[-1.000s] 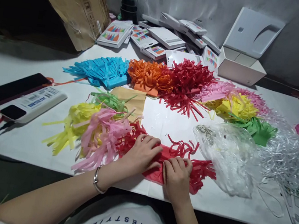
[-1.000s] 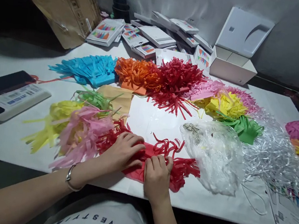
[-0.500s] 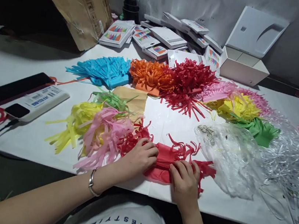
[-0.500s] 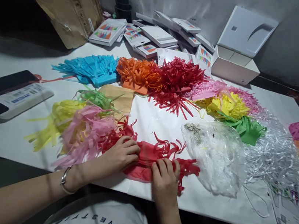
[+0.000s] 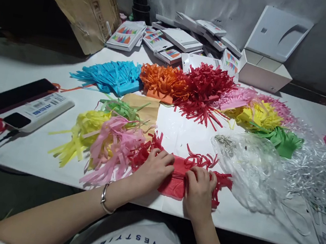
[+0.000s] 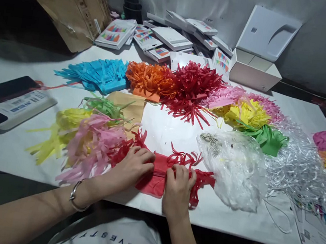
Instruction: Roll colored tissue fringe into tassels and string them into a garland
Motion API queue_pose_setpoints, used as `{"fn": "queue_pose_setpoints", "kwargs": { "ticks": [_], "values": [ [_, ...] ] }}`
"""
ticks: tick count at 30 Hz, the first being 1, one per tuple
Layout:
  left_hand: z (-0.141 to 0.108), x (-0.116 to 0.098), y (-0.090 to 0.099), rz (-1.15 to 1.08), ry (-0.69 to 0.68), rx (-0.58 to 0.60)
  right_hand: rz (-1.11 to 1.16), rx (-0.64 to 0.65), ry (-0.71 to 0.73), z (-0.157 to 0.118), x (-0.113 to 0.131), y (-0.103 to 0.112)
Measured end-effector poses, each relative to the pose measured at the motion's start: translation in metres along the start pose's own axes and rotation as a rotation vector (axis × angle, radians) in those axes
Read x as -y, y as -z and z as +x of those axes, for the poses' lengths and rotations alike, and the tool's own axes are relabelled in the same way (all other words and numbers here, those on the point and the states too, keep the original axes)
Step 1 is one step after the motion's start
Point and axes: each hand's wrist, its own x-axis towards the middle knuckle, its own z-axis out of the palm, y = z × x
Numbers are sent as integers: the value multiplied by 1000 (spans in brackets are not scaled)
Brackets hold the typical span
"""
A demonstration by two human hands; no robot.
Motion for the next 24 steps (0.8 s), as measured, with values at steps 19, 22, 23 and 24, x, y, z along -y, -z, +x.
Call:
{"fn": "queue_pose_setpoints", "kwargs": {
  "ticks": [19,22,23,24],
  "values": [
    [-2,11,-13,-146,-72,-88,64,73,266,4,2,-10],
    [-3,14,-15,-154,-53,-86,70,55,259,-2,-8,-6],
    [-4,14,-14,-151,-56,-83,69,43,253,-5,-11,-5],
    [-5,14,-13,-147,-58,-81,66,29,244,-7,-14,-4]
  ]
}}
